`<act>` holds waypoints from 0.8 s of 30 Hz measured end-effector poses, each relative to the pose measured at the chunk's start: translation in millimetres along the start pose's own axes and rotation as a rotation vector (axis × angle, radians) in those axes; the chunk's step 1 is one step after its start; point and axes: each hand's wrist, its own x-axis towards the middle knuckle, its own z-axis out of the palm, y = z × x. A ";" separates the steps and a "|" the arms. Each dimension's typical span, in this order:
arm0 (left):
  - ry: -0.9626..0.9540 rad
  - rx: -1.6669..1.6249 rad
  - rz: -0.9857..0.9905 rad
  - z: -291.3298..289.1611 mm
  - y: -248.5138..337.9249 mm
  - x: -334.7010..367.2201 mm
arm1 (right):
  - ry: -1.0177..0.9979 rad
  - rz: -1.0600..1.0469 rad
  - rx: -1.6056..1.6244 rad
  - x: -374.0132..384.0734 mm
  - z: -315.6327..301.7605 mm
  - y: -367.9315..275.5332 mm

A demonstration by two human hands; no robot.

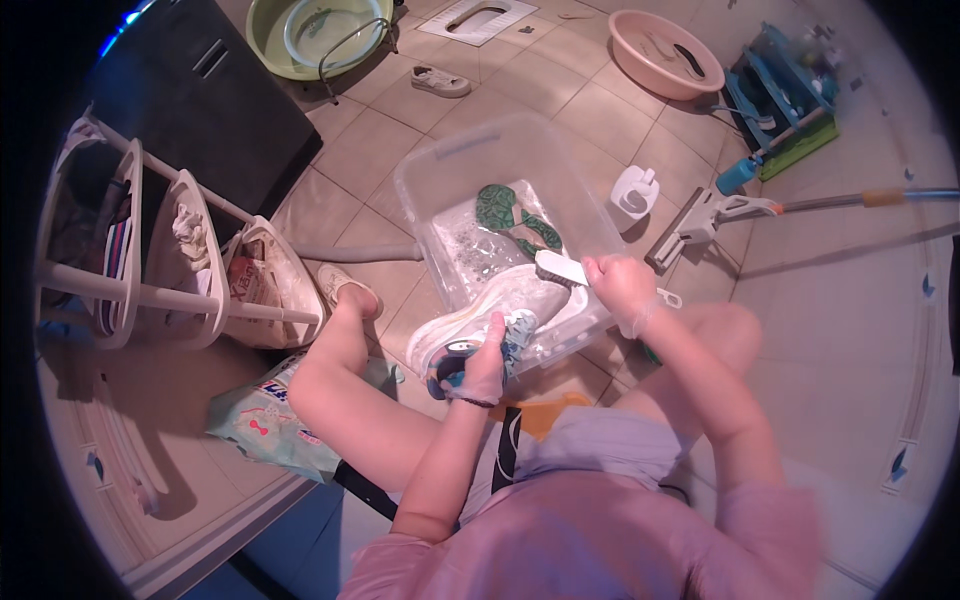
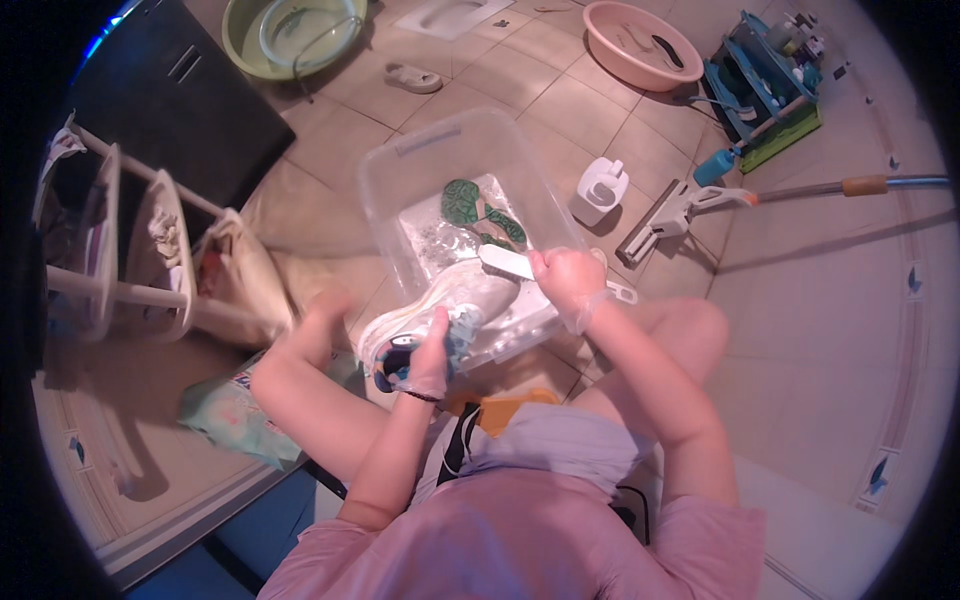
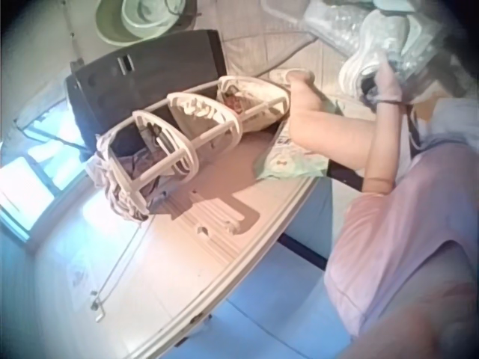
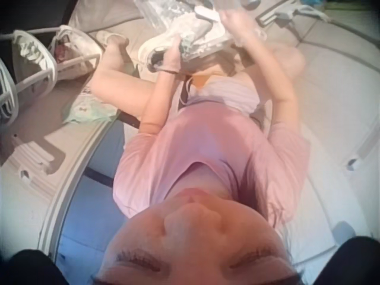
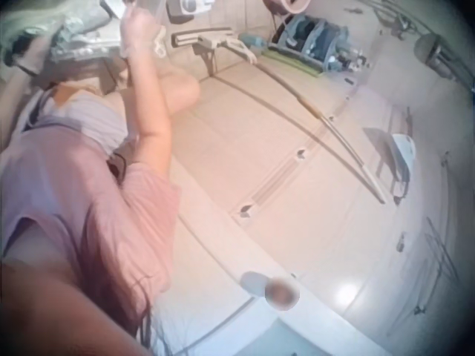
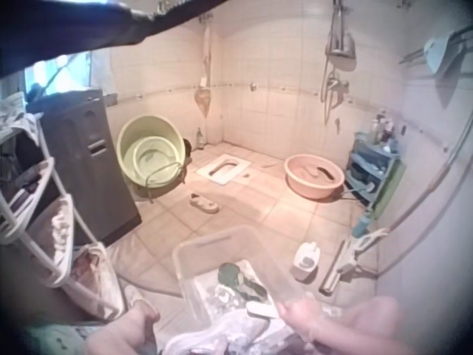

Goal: The person sits on the floor and scrubs a white sneaker with a brush and a green sponge. They use a clear plastic container filled with soapy water to clean the shoe, repeatedly dipping the tools and scrubbing the exterior and interior surfaces.

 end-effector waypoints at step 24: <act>-0.335 0.468 0.209 -20.3 -30.7 4.8 | -0.002 -0.321 -0.225 7.6 30.7 14.4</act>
